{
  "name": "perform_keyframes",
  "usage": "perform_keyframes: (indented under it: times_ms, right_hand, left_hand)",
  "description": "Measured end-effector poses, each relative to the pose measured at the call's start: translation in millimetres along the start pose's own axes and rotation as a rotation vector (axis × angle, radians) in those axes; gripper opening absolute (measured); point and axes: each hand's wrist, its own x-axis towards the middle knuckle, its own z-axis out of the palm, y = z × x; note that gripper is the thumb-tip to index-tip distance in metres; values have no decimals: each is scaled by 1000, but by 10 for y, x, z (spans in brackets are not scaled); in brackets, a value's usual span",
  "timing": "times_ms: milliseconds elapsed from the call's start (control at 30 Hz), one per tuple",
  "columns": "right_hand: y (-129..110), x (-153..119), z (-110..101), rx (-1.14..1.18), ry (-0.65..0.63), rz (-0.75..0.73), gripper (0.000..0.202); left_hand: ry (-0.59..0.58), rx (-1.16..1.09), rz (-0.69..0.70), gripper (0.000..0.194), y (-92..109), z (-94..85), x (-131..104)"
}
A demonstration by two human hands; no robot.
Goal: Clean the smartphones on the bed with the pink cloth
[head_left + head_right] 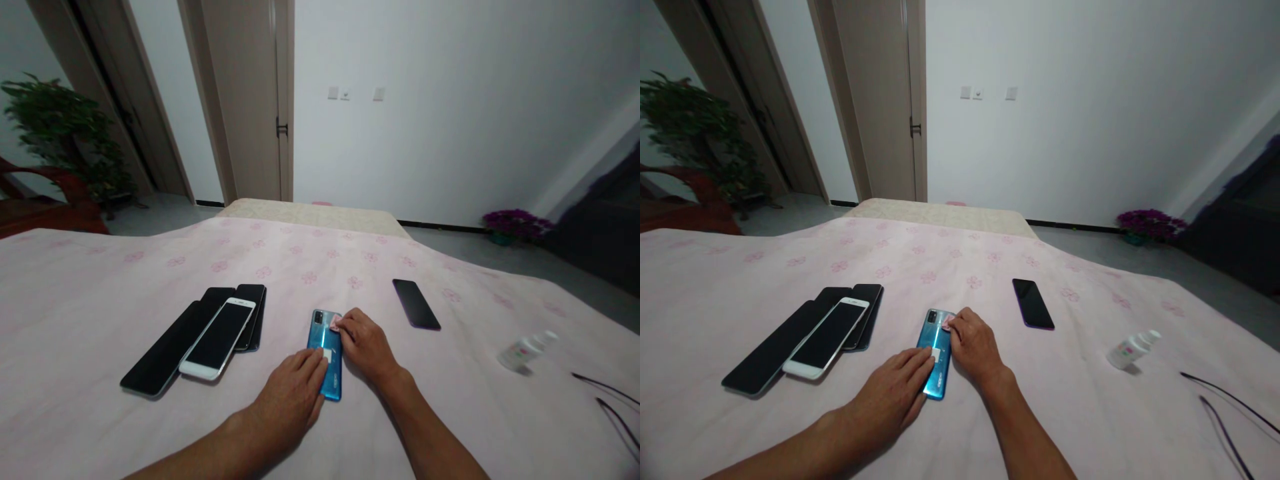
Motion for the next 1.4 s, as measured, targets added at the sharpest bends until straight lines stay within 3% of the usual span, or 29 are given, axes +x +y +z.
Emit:
perform_keyframes:
  times_ms: [333, 567, 833, 1100, 1400]
  right_hand:
    - [-46, -81, -19, 116, -27, -49, 22]
    - [8, 0, 67, 58, 47, 18, 21]
    - [-48, -85, 43, 142, -13, -35, 23]
    - [28, -40, 97, 82, 59, 38, 22]
    - [-4, -95, 42, 89, 9, -4, 24]
  left_hand:
    - [-5, -29, -18, 46, 28, -34, 11]
    - [-8, -23, -6, 47, 23, -42, 17]
    - [7, -31, -5, 45, 28, -29, 11]
    - [14, -11, 9, 47, 22, -23, 1]
    - [40, -58, -37, 50, 16, 36, -28]
